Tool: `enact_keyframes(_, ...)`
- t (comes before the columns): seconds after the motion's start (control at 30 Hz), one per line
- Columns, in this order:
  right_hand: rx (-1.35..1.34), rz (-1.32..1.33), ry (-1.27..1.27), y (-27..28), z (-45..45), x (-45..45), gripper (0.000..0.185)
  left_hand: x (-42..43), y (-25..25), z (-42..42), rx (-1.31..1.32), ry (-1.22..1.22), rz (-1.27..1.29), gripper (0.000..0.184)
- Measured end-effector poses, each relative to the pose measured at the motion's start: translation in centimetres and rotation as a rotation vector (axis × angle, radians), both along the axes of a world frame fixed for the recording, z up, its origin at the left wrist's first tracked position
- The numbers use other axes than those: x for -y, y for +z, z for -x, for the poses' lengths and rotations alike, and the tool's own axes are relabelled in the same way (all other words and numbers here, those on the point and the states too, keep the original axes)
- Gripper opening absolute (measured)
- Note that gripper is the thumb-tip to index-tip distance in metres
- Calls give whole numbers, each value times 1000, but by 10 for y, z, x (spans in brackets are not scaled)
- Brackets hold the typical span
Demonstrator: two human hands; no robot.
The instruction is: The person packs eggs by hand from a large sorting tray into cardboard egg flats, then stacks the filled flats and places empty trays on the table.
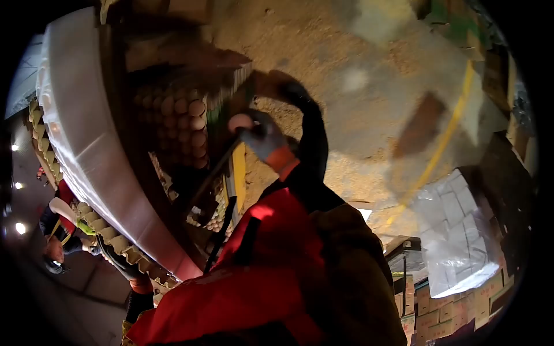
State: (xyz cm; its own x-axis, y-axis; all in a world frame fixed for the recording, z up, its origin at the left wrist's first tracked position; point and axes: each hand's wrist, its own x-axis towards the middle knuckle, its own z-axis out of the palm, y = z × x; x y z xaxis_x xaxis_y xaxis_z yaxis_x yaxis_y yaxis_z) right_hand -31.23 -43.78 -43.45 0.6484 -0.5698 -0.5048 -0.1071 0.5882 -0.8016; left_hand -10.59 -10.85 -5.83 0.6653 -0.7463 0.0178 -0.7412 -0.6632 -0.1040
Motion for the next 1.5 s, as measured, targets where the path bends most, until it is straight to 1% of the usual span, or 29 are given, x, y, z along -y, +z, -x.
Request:
enact_keyframes(0.03,-21,248,19,11,-19,-11,53,1,6,6,-7,26,-14,51)
enact_keyframes(0.1,-18,466,189,39,-43,-10,56,5,13,20,-35,98,-12,51)
enact_keyframes(0.17,-7,293,336,34,-79,-38,60,10,21,33,-52,154,-22,51)
enact_keyframes(0.2,55,444,321,42,-93,-37,54,11,23,38,-54,172,-29,51)
enact_keyframes(0.3,160,530,489,40,-152,-57,46,19,26,41,-66,219,-36,51)
enact_keyframes(0.4,244,247,592,47,-223,-75,37,27,27,39,-80,248,-54,51)
enact_keyframes(0.47,210,84,210,25,-285,-162,34,34,26,32,-90,260,-66,51)
enact_keyframes(0.5,190,3,17,30,-293,-162,33,38,24,28,-93,265,-72,51)
enact_keyframes(0.57,241,-109,221,28,-300,-160,38,44,19,21,-102,268,-69,51)
enact_keyframes(0.63,289,-212,430,42,-291,-124,43,49,16,16,-108,269,-69,51)
enact_keyframes(0.7,179,-174,357,46,-291,-136,45,53,11,11,-120,269,-69,51)
enact_keyframes(0.77,150,-90,107,45,-297,-177,45,56,7,7,-130,265,-64,51)
enact_keyframes(0.8,179,-23,-106,38,-307,-220,45,58,4,4,-138,263,-60,51)
enact_keyframes(0.87,217,104,-98,43,-295,-223,43,62,-3,0,-152,256,-48,51)
enact_keyframes(0.93,241,234,358,71,-234,-135,41,64,-7,-2,-167,255,-24,51)
enact_keyframes(0.97,210,14,512,88,-211,-90,40,65,-8,-2,-170,258,-2,51)
enact_keyframes(1.0,145,255,247,77,-204,-114,38,65,-9,0,-173,266,24,51)
enact_keyframes(1.03,190,-44,149,100,-174,-65,39,65,-8,3,-173,279,54,51)
enact_keyframes(1.07,24,108,74,106,-154,-53,39,67,-9,6,-174,294,87,51)
enact_keyframes(1.1,63,-162,-47,110,-135,-38,38,66,-6,11,-174,323,134,51)
enact_keyframes(1.13,77,32,-199,118,-120,-17,36,67,-5,14,-181,355,180,51)
enact_keyframes(1.2,33,119,-226,202,-97,50,32,74,-7,18,-219,435,290,51)
enact_keyframes(1.23,110,62,-154,241,-93,71,31,79,-5,22,-221,467,334,51)
enact_keyframes(1.27,230,150,-141,264,-98,73,36,83,-5,23,-168,458,330,49)
enact_keyframes(1.3,295,296,-28,288,-104,72,34,92,1,21,-95,397,301,49)
enact_keyframes(1.33,352,408,131,318,-118,70,34,96,9,22,-95,431,270,50)
enact_keyframes(1.37,408,524,280,349,-133,65,34,98,15,24,-99,449,268,58)
enact_keyframes(1.43,566,674,626,391,-163,47,40,92,21,25,-139,489,543,66)
enact_keyframes(1.5,492,747,940,402,-179,17,53,63,35,41,135,625,692,71)
